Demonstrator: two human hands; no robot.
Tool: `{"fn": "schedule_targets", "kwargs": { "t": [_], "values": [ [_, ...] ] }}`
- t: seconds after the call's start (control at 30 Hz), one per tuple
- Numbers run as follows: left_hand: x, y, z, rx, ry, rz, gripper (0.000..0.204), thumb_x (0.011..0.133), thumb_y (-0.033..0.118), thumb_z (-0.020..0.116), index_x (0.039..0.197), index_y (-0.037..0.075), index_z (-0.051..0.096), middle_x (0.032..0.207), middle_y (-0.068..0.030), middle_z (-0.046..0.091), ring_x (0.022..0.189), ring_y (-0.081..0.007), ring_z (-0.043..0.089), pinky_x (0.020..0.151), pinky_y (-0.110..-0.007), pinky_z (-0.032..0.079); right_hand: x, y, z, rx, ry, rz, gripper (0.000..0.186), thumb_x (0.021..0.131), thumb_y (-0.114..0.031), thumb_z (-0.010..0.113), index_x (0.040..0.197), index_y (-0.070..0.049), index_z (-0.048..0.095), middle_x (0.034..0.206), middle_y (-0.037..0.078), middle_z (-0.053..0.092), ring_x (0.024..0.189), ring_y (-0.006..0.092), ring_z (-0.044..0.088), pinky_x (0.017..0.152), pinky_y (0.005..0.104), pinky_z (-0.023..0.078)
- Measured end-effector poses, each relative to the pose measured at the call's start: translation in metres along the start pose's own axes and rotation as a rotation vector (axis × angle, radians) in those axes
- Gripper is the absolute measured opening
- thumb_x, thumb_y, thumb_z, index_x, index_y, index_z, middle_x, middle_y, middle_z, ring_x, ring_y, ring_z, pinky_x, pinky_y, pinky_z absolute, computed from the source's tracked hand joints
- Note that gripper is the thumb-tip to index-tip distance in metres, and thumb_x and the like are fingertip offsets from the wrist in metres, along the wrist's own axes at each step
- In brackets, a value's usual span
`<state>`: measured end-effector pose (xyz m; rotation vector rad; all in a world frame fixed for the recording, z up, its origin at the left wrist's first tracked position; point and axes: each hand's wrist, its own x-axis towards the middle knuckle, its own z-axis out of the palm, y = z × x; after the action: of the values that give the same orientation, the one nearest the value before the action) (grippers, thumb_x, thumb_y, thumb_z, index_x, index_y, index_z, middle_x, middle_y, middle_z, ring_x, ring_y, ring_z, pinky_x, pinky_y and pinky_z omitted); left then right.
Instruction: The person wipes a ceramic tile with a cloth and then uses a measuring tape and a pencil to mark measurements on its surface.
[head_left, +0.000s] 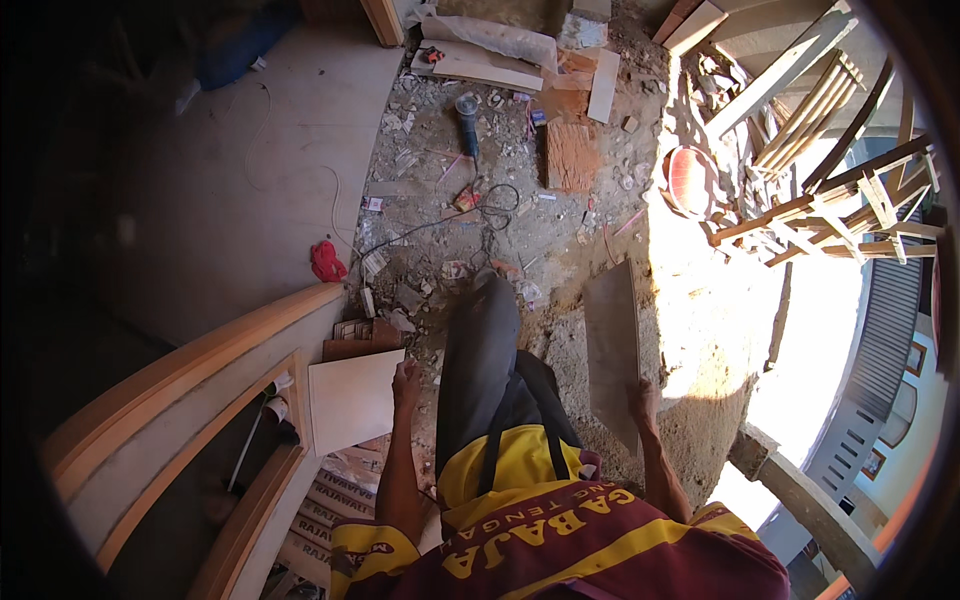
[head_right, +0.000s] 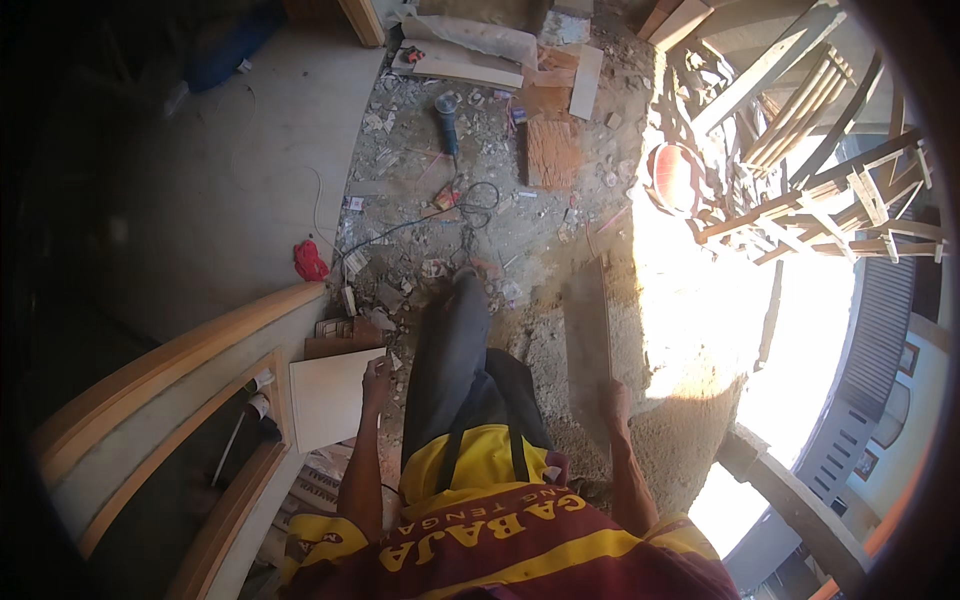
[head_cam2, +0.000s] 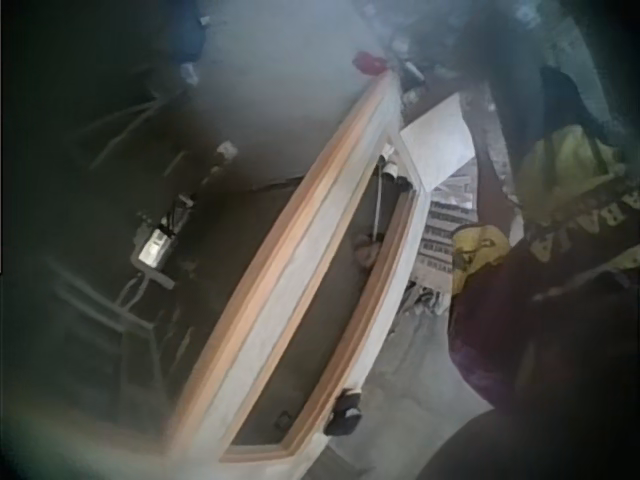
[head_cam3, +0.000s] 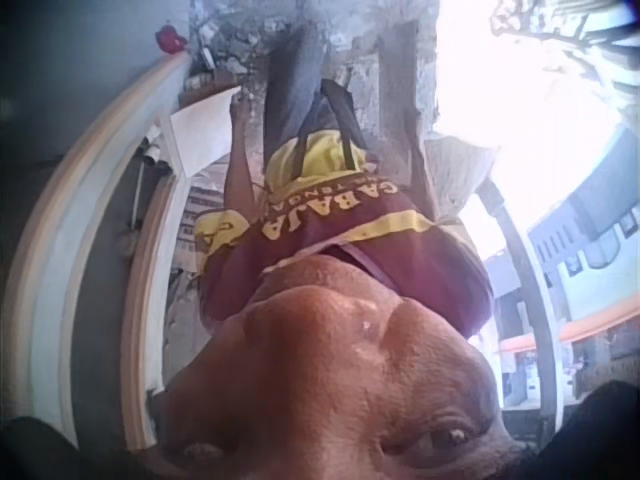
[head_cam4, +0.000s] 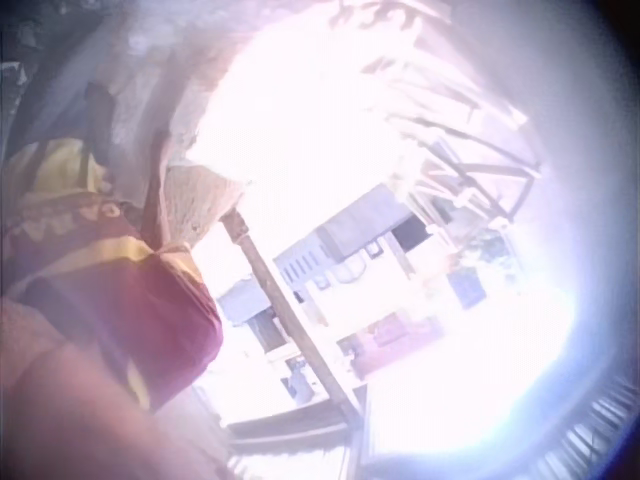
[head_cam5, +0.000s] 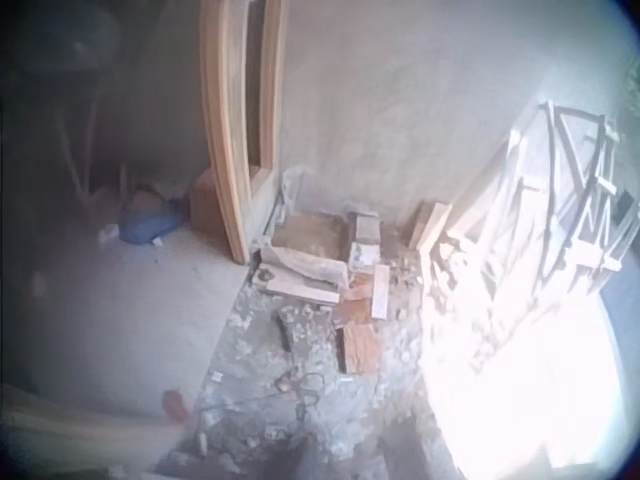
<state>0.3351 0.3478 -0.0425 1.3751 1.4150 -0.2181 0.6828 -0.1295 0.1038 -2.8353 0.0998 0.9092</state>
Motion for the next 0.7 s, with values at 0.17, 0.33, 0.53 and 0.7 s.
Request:
{"fn": "schedule_targets", "kwargs": {
  "t": [0.17,0.33,0.53,0.7],
  "values": [
    [0.045,0.089,0.056,0.030,-0.132,0.065,0.051,0.102,0.037,0.070,0.138,0.002,0.063,0.127,-0.0175,0.073,0.116,-0.0270,0.071,0.100,-0.039,0.055,0.050,0.053,-0.048,0.031,-0.004,0.091,0.028,0.096,-0.026,0.066,0.099,0.000,0.077,0.078,0.014,0.075,0.072,0.0233,0.070,0.065,0.0443,0.052],
    [0.113,0.168,0.135,0.009,-0.205,0.129,0.050,0.101,0.036,0.072,0.135,0.001,0.065,0.126,-0.0160,0.072,0.117,-0.0269,0.070,0.102,-0.040,0.054,0.115,0.069,-0.067,0.080,0.024,0.164,0.027,0.097,-0.023,0.065,0.100,0.001,0.077,0.080,0.014,0.075,0.074,0.0207,0.070,0.066,0.0427,0.053],
    [0.189,0.326,0.234,-0.099,-0.252,-0.021,0.053,0.101,0.033,0.074,0.139,-0.001,0.061,0.126,-0.0127,0.071,0.109,-0.0210,0.070,0.094,-0.037,0.056,0.193,-0.051,-0.100,0.240,0.027,0.212,0.025,0.098,-0.021,0.064,0.101,0.000,0.077,0.082,0.015,0.076,0.076,0.0187,0.070,0.067,0.0414,0.053],
    [0.243,0.411,0.336,-0.097,-0.463,-0.053,0.049,0.105,0.037,0.067,0.143,0.006,0.059,0.126,-0.0080,0.071,0.106,-0.0176,0.068,0.090,-0.036,0.055,0.237,-0.209,-0.196,0.321,-0.012,0.055,0.027,0.098,-0.014,0.067,0.122,-0.006,0.075,0.092,0.021,0.077,0.087,0.0263,0.077,0.071,0.0415,0.056]
  ]
}}
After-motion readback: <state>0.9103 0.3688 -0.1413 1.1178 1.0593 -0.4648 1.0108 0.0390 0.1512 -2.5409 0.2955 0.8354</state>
